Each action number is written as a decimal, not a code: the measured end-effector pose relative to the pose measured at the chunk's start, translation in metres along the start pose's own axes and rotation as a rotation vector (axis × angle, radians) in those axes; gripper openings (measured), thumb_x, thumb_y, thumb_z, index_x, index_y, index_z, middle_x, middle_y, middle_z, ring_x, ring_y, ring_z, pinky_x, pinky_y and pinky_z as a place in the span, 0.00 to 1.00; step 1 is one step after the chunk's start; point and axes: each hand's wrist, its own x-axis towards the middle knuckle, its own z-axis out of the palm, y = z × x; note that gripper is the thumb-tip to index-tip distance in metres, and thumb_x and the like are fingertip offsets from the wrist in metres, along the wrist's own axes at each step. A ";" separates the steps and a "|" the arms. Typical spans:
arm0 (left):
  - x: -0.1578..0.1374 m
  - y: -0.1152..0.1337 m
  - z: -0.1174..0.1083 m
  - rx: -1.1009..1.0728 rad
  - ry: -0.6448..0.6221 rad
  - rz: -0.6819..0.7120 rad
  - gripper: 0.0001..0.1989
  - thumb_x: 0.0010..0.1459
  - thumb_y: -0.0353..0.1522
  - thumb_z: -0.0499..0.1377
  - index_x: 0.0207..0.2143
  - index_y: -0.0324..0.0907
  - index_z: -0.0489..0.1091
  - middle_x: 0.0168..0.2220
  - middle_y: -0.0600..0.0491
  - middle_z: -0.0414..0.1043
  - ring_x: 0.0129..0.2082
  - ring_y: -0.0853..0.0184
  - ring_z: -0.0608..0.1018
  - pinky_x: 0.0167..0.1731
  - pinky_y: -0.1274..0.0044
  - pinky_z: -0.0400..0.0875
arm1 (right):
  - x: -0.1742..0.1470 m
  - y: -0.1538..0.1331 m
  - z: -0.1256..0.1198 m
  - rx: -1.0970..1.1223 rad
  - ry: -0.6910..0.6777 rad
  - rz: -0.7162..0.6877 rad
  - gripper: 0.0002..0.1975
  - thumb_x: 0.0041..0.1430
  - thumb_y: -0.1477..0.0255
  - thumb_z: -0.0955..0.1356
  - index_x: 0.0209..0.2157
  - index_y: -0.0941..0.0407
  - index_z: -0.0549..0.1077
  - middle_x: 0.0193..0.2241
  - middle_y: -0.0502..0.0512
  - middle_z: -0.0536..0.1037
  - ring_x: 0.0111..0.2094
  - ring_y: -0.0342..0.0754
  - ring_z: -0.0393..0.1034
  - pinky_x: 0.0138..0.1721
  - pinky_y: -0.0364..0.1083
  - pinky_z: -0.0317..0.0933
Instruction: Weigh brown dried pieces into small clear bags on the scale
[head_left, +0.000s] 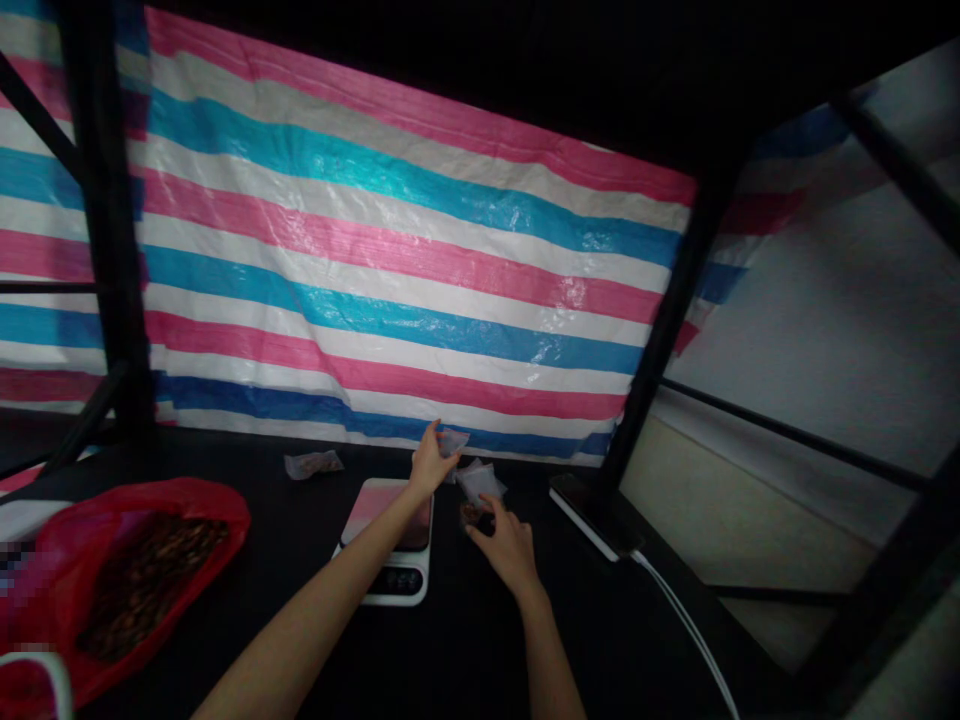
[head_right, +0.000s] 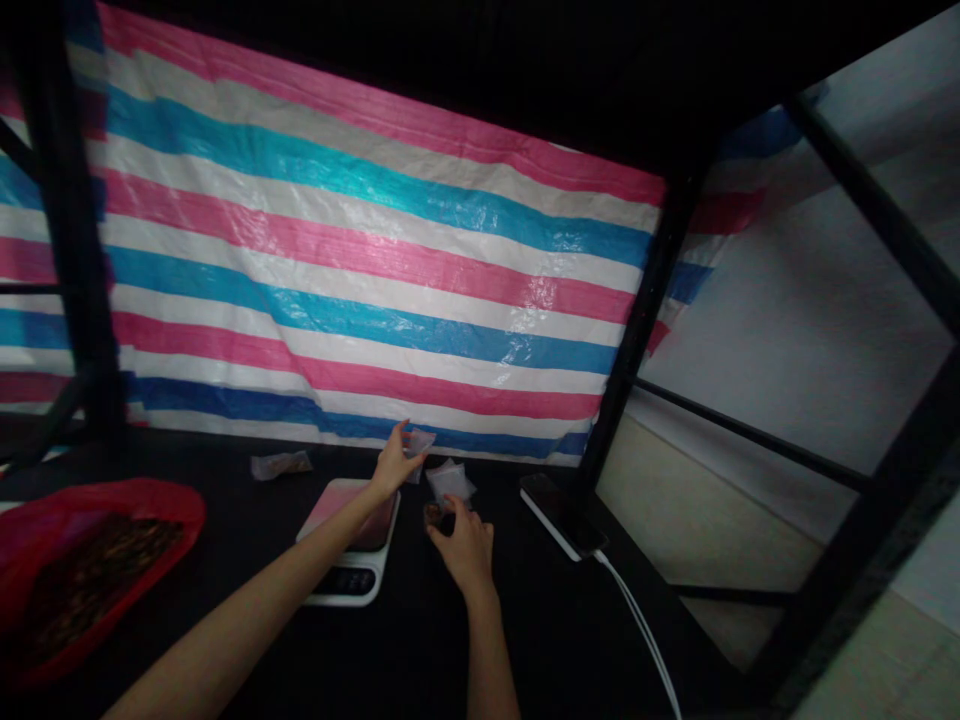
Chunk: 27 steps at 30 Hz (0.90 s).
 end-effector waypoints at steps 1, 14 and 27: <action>-0.003 0.000 -0.012 -0.092 0.108 0.065 0.33 0.45 0.35 0.58 0.54 0.40 0.50 0.44 0.46 0.65 0.41 0.62 0.71 0.40 0.70 0.64 | 0.000 0.000 -0.002 0.035 0.026 0.008 0.23 0.46 0.63 0.67 0.47 0.47 0.65 0.42 0.50 0.74 0.42 0.54 0.67 0.42 0.52 0.54; -0.050 -0.023 -0.092 0.172 0.016 0.633 0.27 0.53 0.30 0.52 0.56 0.43 0.50 0.55 0.46 0.57 0.56 0.61 0.59 0.54 0.64 0.54 | 0.068 -0.109 0.012 0.799 -0.083 -0.222 0.20 0.44 0.55 0.66 0.32 0.56 0.77 0.31 0.56 0.78 0.23 0.49 0.70 0.19 0.43 0.60; -0.053 -0.027 -0.094 -0.121 -0.172 0.437 0.25 0.61 0.30 0.40 0.60 0.47 0.41 0.61 0.52 0.46 0.60 0.66 0.53 0.57 0.68 0.51 | 0.060 -0.106 0.057 1.095 -0.130 -0.092 0.27 0.41 0.57 0.69 0.44 0.53 0.70 0.45 0.59 0.72 0.42 0.56 0.69 0.32 0.49 0.67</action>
